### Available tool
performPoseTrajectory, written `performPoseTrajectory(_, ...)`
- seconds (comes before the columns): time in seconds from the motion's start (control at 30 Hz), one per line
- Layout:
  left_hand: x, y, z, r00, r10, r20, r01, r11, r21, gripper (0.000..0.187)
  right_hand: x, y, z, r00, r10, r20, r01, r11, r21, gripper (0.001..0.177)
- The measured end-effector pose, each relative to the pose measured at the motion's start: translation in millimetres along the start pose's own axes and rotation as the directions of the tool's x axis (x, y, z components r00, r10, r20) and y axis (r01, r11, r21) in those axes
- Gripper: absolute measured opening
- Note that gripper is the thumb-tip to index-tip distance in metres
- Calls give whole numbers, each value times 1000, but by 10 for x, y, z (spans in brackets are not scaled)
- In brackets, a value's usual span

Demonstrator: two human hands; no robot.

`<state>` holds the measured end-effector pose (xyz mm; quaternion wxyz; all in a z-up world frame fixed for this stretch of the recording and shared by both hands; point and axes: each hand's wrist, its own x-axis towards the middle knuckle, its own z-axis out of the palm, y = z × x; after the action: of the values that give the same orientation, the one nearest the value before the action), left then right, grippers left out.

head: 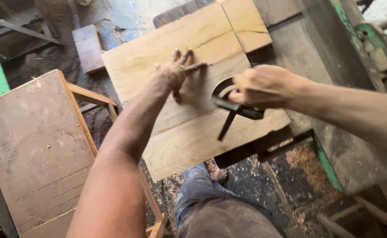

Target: The person aligns and marks a wooden board on a joiner or table saw surface, then uses a miter gauge to square the wood before checking the alignment.

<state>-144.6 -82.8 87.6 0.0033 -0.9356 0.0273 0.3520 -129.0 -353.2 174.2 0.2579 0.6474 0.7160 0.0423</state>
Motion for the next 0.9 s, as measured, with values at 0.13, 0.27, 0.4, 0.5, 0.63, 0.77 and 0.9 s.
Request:
performPoseTrajectory(0.13,31,8,-28,1000,-7,8,7,999,40,153,-972,-687,-233,838,460,295,-515,845,144,13)
performPoseTrajectory(0.27,94,-21,23,1000,-13,19,12,999,35,152,-1620,-1512,-355,380,504,775,-920,290,262,21)
performPoseTrajectory(0.4,124,-28,67,1000,-12,3,12,1000,15,147,-1659,-2403,-199,90,429,899,-980,-123,156,25)
performPoseTrajectory(0.5,127,-8,50,1000,-22,4,22,999,42,149,-1500,-2852,7,8,432,902,-962,-243,125,28)
performPoseTrajectory(0.63,117,16,61,1000,-27,7,26,998,62,149,-1295,-3106,159,-91,489,868,-909,-396,128,32)
performPoseTrajectory(0.77,137,-25,91,1000,-9,2,9,997,81,150,-1174,-3168,169,-93,469,878,-902,-413,125,30)
performPoseTrajectory(0.9,158,3,124,1000,-2,-9,3,998,69,152,-1115,-3251,171,-121,436,892,-894,-438,93,27)
